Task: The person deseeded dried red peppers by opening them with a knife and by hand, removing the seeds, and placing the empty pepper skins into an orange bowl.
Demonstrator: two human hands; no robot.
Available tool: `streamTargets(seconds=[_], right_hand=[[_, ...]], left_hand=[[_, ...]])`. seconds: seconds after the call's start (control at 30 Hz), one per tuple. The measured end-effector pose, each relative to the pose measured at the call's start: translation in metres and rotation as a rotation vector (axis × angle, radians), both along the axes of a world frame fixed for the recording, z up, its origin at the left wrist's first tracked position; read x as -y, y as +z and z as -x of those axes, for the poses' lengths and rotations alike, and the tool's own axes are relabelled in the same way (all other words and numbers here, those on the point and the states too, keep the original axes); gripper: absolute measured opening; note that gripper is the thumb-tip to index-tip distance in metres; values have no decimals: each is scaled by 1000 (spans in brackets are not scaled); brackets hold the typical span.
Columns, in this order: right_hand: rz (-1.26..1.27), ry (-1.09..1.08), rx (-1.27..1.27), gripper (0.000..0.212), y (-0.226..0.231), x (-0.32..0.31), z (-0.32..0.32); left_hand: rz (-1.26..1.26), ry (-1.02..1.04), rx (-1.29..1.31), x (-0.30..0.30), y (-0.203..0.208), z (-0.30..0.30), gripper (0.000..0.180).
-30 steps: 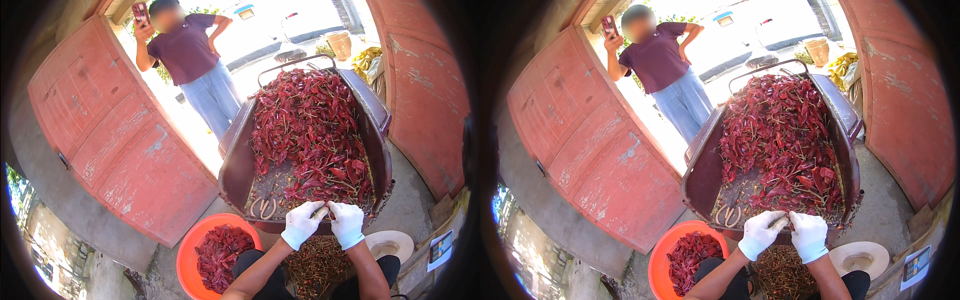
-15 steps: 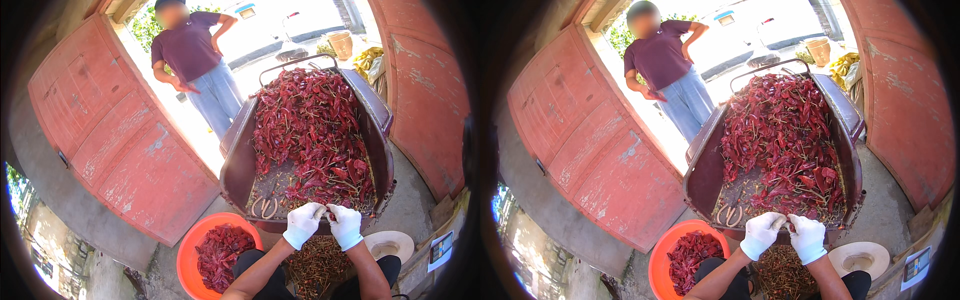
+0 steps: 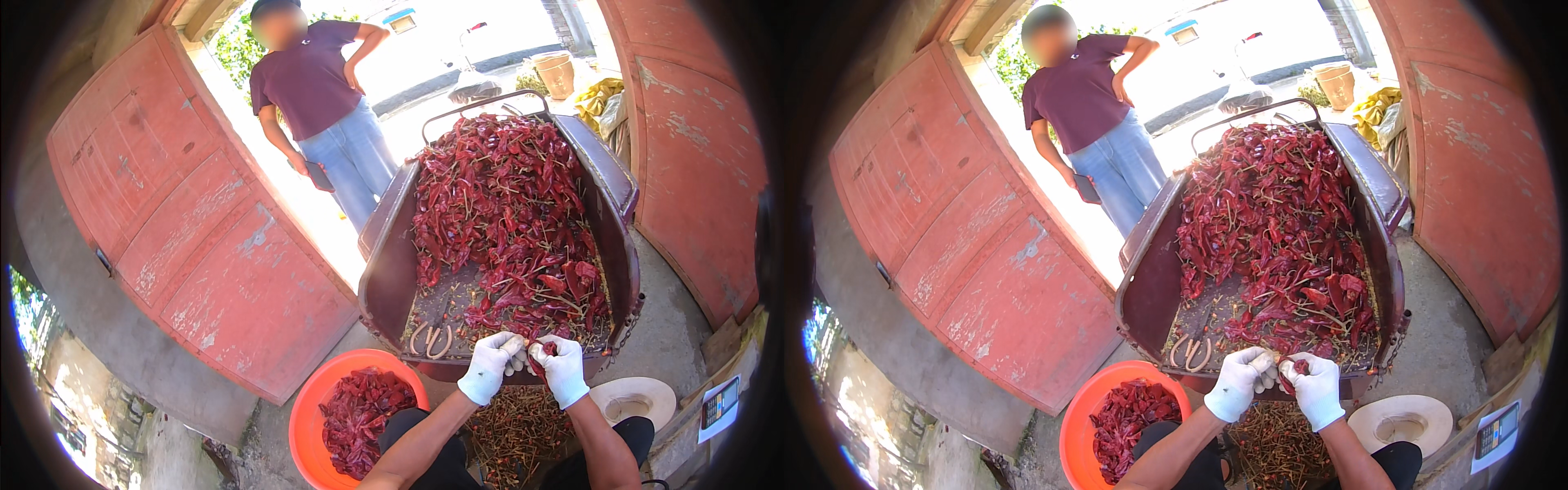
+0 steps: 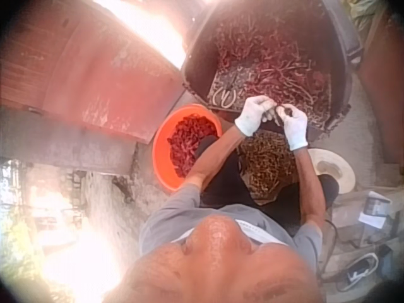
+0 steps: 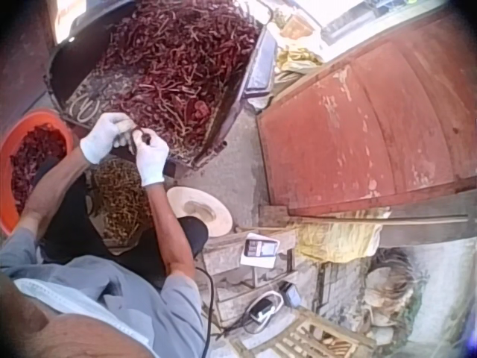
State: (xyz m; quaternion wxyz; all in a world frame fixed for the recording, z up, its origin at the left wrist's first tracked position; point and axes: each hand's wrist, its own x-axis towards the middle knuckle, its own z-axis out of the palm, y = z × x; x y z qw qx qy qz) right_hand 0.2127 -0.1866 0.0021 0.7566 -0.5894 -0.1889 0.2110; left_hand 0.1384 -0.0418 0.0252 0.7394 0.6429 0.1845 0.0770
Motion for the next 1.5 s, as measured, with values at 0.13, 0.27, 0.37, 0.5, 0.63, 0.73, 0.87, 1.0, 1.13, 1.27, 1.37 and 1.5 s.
streamTargets(seconds=[0.13, 0.27, 0.37, 0.5, 0.63, 0.73, 0.87, 1.0, 1.13, 1.27, 1.37, 1.5], right_hand=[[-176, 142, -275, 16, 0, 2, -5], [-255, 128, -530, 18, 1, 7, -11], [-273, 128, -633, 17, 7, 8, -14], [-332, 162, -615, 18, 12, 10, -13], [-155, 137, -497, 19, 10, 8, -10], [-85, 141, -418, 18, 6, 10, -12], [-71, 94, -410, 16, 20, 12, -11], [-132, 82, -425, 15, 18, 13, -14], [-111, 112, -415, 14, 16, 14, -19], [-106, 126, -411, 12, 18, 15, -19], [-114, 117, -410, 10, 19, 16, -19], [-98, 111, -407, 8, 20, 16, -19]], left_hand=[[372, 45, 95, -4, -15, -5, 23], [438, 80, 144, 1, -4, -9, 23], [195, 32, 80, -1, 1, -7, 22], [-57, -80, 33, -1, 2, -5, 24], [-162, -115, -47, 0, 2, -6, 24], [-184, -125, -52, 0, -1, -6, 22], [-163, -112, -58, -5, 3, -4, 21], [-176, -54, -47, -10, 8, -2, 21], [-217, -69, -82, -14, 4, -3, 20], [-314, -113, -161, -13, 6, -3, 22], [-429, -139, -169, -10, 8, -3, 24], [-480, -135, -118, -12, -8, -5, 25]])
